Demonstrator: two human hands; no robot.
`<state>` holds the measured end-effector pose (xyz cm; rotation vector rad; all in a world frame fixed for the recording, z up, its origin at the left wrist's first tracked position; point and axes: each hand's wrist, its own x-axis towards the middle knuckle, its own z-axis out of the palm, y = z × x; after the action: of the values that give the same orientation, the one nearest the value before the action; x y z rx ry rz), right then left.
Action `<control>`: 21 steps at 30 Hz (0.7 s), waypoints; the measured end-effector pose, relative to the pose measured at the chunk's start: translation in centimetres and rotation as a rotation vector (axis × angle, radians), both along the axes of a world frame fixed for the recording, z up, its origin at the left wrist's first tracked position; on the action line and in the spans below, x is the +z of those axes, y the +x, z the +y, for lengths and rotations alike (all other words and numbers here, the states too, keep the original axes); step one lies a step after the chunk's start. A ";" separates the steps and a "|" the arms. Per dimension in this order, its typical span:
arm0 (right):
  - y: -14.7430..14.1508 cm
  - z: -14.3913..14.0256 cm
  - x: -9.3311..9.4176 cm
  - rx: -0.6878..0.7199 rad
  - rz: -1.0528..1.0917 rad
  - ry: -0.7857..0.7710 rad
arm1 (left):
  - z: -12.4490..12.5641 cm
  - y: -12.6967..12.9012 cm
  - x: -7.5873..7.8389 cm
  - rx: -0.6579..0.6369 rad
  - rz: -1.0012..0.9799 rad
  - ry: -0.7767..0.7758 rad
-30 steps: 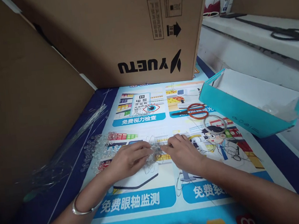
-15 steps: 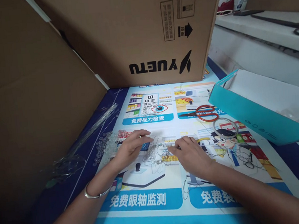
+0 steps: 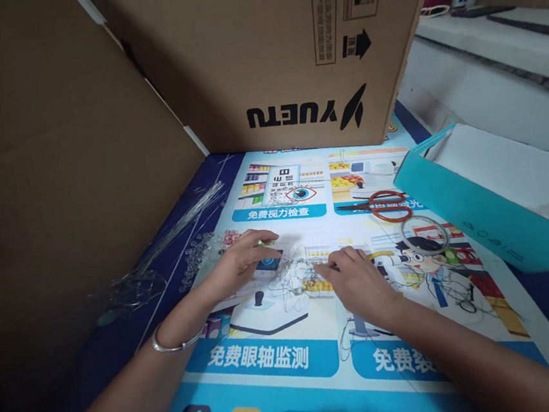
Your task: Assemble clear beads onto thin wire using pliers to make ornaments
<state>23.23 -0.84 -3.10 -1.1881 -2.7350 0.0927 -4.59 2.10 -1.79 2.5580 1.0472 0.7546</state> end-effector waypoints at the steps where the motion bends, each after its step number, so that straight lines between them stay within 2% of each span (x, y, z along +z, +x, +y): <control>1: 0.0 0.0 0.0 0.001 0.001 0.001 | -0.1 -0.2 0.3 -0.008 0.015 -0.007; 4: 0.0 0.1 0.0 0.006 0.006 0.009 | -0.2 -0.2 0.5 -0.020 0.087 -0.028; 11: 0.1 0.1 -0.3 0.002 -0.001 0.012 | 0.0 0.1 -0.5 0.007 0.197 -0.043; 16: 0.0 0.1 -0.1 0.012 0.003 0.007 | -0.5 -0.4 0.8 -0.001 0.223 -0.043; 21: 0.0 0.1 0.1 0.018 0.001 0.008 | -2.5 -1.5 1.8 -0.028 0.230 -0.068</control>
<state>23.27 -0.75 -2.99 -1.1615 -2.7433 0.0846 -6.12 -0.44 0.05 2.6406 1.0813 0.4164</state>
